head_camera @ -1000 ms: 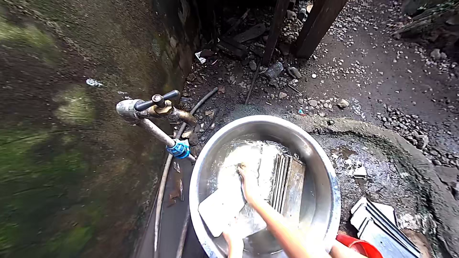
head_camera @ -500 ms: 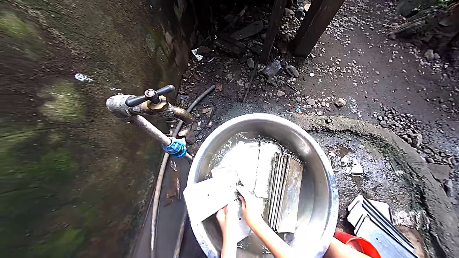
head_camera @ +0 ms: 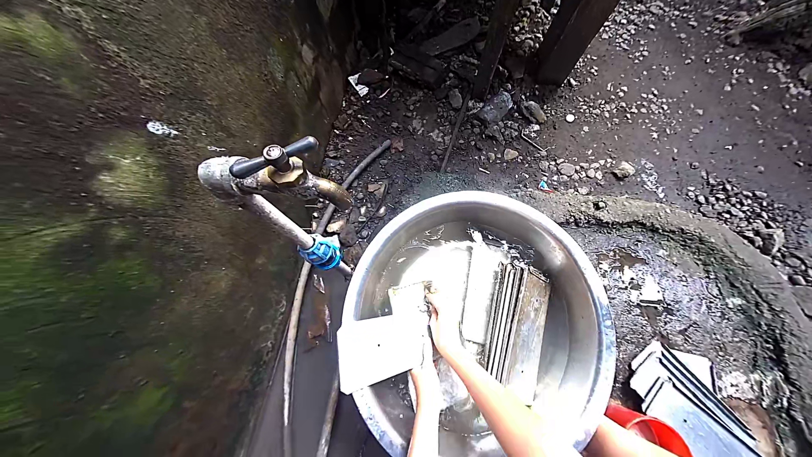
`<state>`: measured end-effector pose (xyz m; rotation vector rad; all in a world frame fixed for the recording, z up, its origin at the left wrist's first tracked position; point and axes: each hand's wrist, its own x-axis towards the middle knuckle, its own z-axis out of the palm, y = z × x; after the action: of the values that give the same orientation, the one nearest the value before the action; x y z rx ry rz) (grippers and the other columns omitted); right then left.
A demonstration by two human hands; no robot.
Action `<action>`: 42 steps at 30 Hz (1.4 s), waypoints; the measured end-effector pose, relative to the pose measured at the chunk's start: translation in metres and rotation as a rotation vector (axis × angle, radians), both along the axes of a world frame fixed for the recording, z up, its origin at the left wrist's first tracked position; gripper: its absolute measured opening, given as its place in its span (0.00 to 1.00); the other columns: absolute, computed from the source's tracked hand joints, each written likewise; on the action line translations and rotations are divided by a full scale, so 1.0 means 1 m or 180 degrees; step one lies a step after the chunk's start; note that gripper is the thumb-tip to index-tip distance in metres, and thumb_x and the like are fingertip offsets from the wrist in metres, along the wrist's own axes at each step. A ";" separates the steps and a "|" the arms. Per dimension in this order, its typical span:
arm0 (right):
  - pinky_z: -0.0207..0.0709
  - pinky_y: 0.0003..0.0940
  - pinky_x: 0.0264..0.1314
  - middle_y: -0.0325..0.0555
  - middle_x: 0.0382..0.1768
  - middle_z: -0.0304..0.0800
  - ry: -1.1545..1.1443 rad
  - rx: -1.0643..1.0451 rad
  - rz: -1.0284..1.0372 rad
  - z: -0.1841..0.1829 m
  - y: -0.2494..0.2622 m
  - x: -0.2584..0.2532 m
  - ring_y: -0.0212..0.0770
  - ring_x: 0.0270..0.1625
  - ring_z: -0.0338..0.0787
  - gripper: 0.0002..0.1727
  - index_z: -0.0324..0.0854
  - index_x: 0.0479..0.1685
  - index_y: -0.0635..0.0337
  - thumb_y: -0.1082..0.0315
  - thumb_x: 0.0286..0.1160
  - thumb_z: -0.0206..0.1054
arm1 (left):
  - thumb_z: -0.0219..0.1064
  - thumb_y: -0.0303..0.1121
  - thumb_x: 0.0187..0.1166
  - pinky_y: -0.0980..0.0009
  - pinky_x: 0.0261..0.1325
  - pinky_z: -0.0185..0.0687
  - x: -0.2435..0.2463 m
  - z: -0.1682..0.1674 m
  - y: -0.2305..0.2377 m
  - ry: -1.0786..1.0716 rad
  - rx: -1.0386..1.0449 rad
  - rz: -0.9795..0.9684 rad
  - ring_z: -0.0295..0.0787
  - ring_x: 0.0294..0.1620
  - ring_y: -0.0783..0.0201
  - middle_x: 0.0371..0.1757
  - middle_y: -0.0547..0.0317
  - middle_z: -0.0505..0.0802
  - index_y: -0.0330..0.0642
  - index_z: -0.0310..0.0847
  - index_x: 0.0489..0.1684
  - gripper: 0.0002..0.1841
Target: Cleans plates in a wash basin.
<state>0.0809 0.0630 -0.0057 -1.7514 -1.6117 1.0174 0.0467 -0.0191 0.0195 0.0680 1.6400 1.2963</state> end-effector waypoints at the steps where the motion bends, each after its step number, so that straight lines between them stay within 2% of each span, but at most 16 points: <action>1: 0.63 0.48 0.89 0.62 0.78 0.79 -0.0029 -0.0112 0.0073 0.007 -0.011 0.004 0.58 0.83 0.76 0.24 0.81 0.74 0.68 0.82 0.82 0.51 | 0.59 0.28 0.88 0.65 0.72 0.77 0.001 0.000 0.004 0.0087 0.0025 0.0034 0.82 0.67 0.59 0.68 0.35 0.83 0.22 0.66 0.75 0.22; 2: 0.62 0.49 0.90 0.60 0.80 0.76 -0.0080 -0.0185 0.0136 0.013 -0.027 0.009 0.57 0.85 0.74 0.25 0.79 0.76 0.67 0.81 0.82 0.51 | 0.59 0.27 0.88 0.64 0.74 0.74 0.002 0.000 0.008 0.0171 0.0028 0.0053 0.81 0.69 0.57 0.69 0.33 0.83 0.21 0.66 0.75 0.22; 4: 0.64 0.52 0.88 0.62 0.79 0.78 -0.0096 -0.0067 0.0216 0.014 -0.063 0.018 0.61 0.84 0.74 0.25 0.80 0.74 0.68 0.82 0.78 0.54 | 0.59 0.27 0.88 0.64 0.74 0.74 0.003 -0.001 0.008 0.0253 -0.0040 0.0031 0.81 0.68 0.56 0.69 0.32 0.83 0.20 0.66 0.74 0.22; 6: 0.66 0.51 0.88 0.62 0.78 0.79 -0.0125 -0.0106 0.0341 0.013 -0.078 0.027 0.60 0.83 0.76 0.26 0.82 0.74 0.66 0.84 0.77 0.54 | 0.60 0.30 0.88 0.68 0.59 0.79 0.003 -0.002 0.007 0.0291 -0.0150 -0.0007 0.83 0.53 0.63 0.58 0.38 0.86 0.22 0.70 0.69 0.19; 10: 0.57 0.48 0.92 0.59 0.82 0.75 -0.0274 -0.0419 0.0374 0.017 -0.030 0.016 0.55 0.88 0.70 0.26 0.77 0.79 0.62 0.79 0.85 0.47 | 0.59 0.28 0.89 0.62 0.69 0.79 0.002 -0.005 0.003 0.0193 0.0030 -0.0061 0.83 0.64 0.55 0.67 0.32 0.83 0.20 0.67 0.74 0.22; 12: 0.57 0.47 0.92 0.59 0.82 0.75 -0.0519 -0.0511 0.0491 0.022 -0.011 0.009 0.55 0.88 0.70 0.26 0.75 0.80 0.64 0.79 0.85 0.46 | 0.60 0.30 0.89 0.61 0.71 0.79 -0.001 -0.012 0.002 0.0219 0.0109 -0.0155 0.83 0.67 0.54 0.69 0.32 0.82 0.21 0.65 0.75 0.23; 16: 0.58 0.48 0.91 0.58 0.87 0.67 -0.0798 -0.0588 0.0762 0.030 -0.047 0.020 0.55 0.91 0.65 0.28 0.69 0.85 0.65 0.78 0.84 0.51 | 0.59 0.25 0.87 0.65 0.77 0.70 0.002 0.007 0.008 0.0376 -0.0027 -0.0201 0.79 0.72 0.55 0.72 0.29 0.81 0.17 0.68 0.73 0.21; 19: 0.61 0.49 0.89 0.60 0.88 0.65 -0.1110 -0.0552 0.1233 0.032 -0.074 0.034 0.58 0.90 0.66 0.31 0.66 0.86 0.67 0.81 0.80 0.53 | 0.60 0.25 0.87 0.69 0.70 0.75 0.001 0.010 0.006 0.0409 -0.0117 -0.0244 0.81 0.64 0.59 0.68 0.30 0.82 0.17 0.69 0.71 0.20; 21: 0.60 0.51 0.90 0.57 0.88 0.65 -0.1241 -0.0513 0.1377 0.029 -0.065 0.035 0.57 0.89 0.67 0.29 0.67 0.86 0.65 0.79 0.83 0.52 | 0.59 0.27 0.88 0.69 0.70 0.76 0.001 0.006 0.005 0.0365 -0.0066 -0.0215 0.82 0.66 0.59 0.69 0.30 0.81 0.18 0.67 0.74 0.22; 24: 0.54 0.48 0.93 0.57 0.91 0.57 -0.1376 -0.0752 0.1435 0.035 -0.038 0.023 0.56 0.93 0.58 0.30 0.61 0.89 0.65 0.77 0.86 0.47 | 0.60 0.27 0.88 0.66 0.73 0.75 0.000 0.012 0.011 0.0335 -0.0086 -0.0194 0.81 0.69 0.56 0.72 0.29 0.80 0.19 0.66 0.75 0.23; 26: 0.51 0.46 0.94 0.56 0.93 0.54 -0.1374 -0.0837 0.1338 0.037 -0.034 0.018 0.55 0.94 0.55 0.31 0.57 0.91 0.66 0.77 0.86 0.47 | 0.59 0.26 0.88 0.65 0.79 0.70 0.000 0.012 0.010 0.0325 -0.0008 -0.0227 0.78 0.74 0.54 0.74 0.29 0.78 0.18 0.63 0.76 0.23; 30: 0.52 0.47 0.94 0.55 0.90 0.62 -0.0764 -0.0933 0.0644 0.038 -0.071 0.018 0.53 0.93 0.59 0.28 0.67 0.86 0.64 0.76 0.87 0.48 | 0.62 0.26 0.86 0.65 0.79 0.70 0.002 0.002 0.005 0.0503 0.0019 -0.0215 0.81 0.72 0.55 0.71 0.30 0.83 0.17 0.70 0.73 0.22; 33: 0.55 0.50 0.92 0.56 0.88 0.65 -0.0833 -0.0729 0.0875 0.036 -0.096 0.033 0.57 0.91 0.63 0.30 0.68 0.85 0.65 0.83 0.81 0.50 | 0.59 0.27 0.88 0.66 0.72 0.76 0.001 0.002 0.002 0.0325 -0.0060 -0.0246 0.82 0.67 0.56 0.70 0.29 0.81 0.18 0.65 0.75 0.23; 35: 0.55 0.49 0.92 0.55 0.88 0.66 -0.0854 -0.0658 0.0867 0.031 -0.082 0.032 0.56 0.91 0.63 0.29 0.69 0.85 0.64 0.80 0.83 0.51 | 0.61 0.27 0.87 0.66 0.69 0.77 0.003 -0.003 0.003 0.0337 -0.0070 -0.0222 0.82 0.64 0.56 0.68 0.29 0.82 0.17 0.67 0.73 0.22; 38: 0.55 0.49 0.92 0.52 0.89 0.64 -0.0967 -0.0781 0.0877 0.030 -0.050 0.020 0.55 0.92 0.60 0.28 0.67 0.86 0.62 0.75 0.86 0.50 | 0.62 0.24 0.86 0.66 0.77 0.72 0.001 0.008 0.005 0.0376 0.0017 -0.0231 0.79 0.72 0.55 0.72 0.28 0.80 0.17 0.66 0.74 0.23; 42: 0.51 0.47 0.94 0.51 0.92 0.58 -0.1146 -0.0708 0.1045 0.027 -0.020 0.013 0.53 0.94 0.55 0.32 0.61 0.90 0.63 0.80 0.82 0.49 | 0.62 0.24 0.86 0.67 0.76 0.71 0.003 0.010 0.010 0.0464 0.0009 -0.0226 0.80 0.70 0.57 0.70 0.29 0.82 0.16 0.67 0.72 0.22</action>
<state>0.0942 0.0428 0.0209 -1.9429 -2.1359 1.1108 0.0498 -0.0092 0.0296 0.2253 1.7430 1.2641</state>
